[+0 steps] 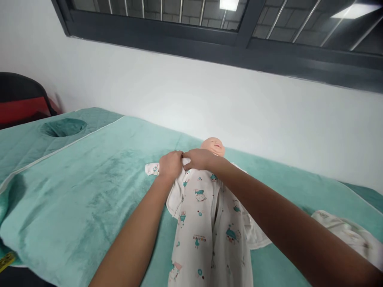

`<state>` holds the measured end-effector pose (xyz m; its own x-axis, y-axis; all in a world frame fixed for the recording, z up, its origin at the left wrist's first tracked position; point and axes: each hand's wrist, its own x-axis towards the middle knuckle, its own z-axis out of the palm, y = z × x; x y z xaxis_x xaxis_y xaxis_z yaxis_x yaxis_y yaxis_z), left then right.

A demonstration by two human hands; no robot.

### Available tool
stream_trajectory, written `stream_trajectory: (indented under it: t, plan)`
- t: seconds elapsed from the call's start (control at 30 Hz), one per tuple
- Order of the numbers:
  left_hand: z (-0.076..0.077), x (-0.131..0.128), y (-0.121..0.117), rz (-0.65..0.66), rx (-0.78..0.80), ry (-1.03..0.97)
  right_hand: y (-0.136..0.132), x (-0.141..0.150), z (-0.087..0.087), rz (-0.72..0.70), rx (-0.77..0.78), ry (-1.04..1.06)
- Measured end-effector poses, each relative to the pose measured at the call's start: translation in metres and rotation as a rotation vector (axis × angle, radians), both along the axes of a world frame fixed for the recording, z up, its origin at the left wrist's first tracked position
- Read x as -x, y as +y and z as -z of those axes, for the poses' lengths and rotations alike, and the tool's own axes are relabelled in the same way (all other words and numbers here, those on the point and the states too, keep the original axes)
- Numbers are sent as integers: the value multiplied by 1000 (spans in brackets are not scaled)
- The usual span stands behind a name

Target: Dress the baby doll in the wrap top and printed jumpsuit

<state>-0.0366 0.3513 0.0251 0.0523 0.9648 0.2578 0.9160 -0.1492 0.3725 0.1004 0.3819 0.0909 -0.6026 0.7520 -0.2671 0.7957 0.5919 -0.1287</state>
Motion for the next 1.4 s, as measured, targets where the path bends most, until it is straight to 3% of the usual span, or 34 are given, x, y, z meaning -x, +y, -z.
stream_trajectory:
  t: [0.13,0.27,0.47,0.67,0.87,1.07,1.23,1.4]
  plan:
    - [-4,2,-8,15,-46,-35,-6,-13,-9,-43,-58,-23]
    - [-4,8,-19,12,-124,-81,-15,-36,-28,-40,-187,-53]
    - [2,17,-31,-17,-32,-27,-27,-65,-57,46,-222,-10]
    - [6,19,-37,-1,-11,4,-33,-71,-61,76,-213,92]
    - [3,21,-38,37,-122,33,-32,-60,-40,58,-197,146]
    - [9,38,-44,-46,-78,99,-34,-59,-13,132,-108,350]
    - [19,43,-42,-21,-16,100,-57,-95,4,308,-180,647]
    - [26,44,-47,6,-37,83,-91,-155,52,471,-317,866]
